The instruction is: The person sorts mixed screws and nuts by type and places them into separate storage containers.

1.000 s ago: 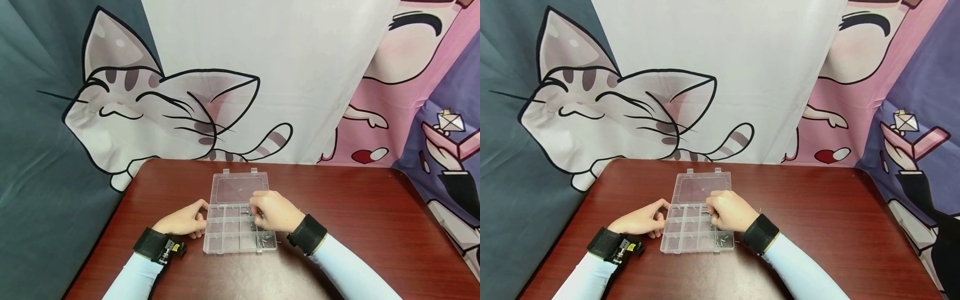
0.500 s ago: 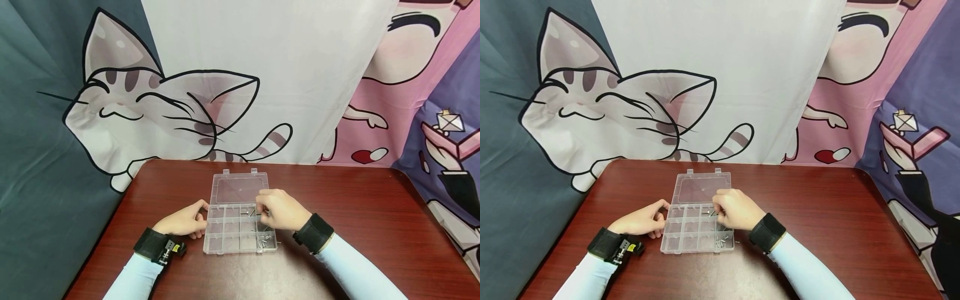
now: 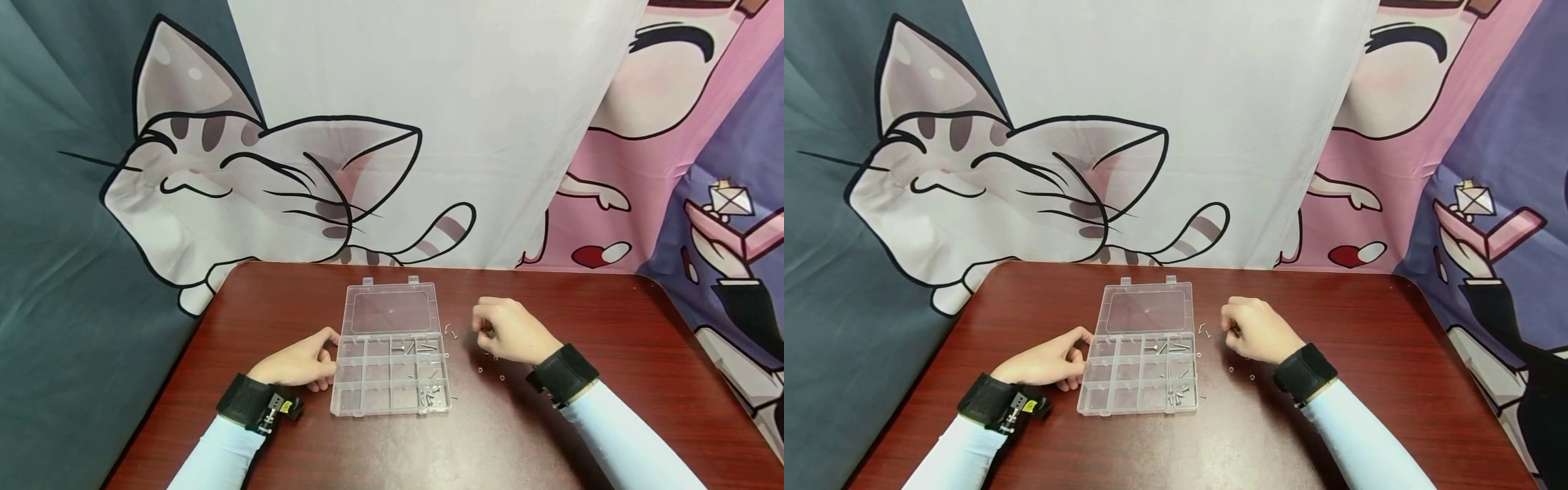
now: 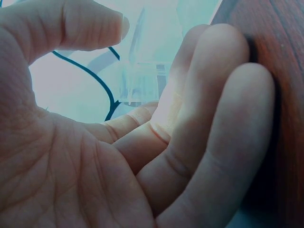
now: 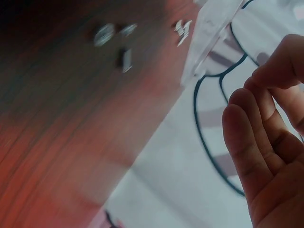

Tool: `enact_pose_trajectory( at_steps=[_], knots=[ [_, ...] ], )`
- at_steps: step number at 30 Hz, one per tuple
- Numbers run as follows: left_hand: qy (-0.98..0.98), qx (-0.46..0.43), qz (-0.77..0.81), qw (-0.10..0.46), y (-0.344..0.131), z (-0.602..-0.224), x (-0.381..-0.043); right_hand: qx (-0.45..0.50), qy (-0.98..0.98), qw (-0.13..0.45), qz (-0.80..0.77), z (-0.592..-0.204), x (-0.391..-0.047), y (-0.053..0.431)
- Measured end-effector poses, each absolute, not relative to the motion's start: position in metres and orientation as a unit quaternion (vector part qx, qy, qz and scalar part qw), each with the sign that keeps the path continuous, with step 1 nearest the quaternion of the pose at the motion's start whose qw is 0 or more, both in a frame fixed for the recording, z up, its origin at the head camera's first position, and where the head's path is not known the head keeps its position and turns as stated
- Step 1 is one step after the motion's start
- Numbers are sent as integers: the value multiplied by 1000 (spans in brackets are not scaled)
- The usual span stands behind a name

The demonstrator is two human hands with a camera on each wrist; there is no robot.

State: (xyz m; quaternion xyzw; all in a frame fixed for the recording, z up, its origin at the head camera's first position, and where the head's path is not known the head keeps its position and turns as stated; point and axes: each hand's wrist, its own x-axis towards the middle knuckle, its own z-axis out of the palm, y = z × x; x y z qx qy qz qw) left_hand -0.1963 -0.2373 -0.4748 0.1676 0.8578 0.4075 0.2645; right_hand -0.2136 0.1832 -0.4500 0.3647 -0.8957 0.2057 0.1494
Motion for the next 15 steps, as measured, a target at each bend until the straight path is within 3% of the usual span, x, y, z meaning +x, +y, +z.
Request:
enact_pose_trajectory(
  at_steps=[15],
  knots=[
    [856,169,411,265,-237,-475,-196,353,-913,99,181,-476,-200,210]
  ],
)
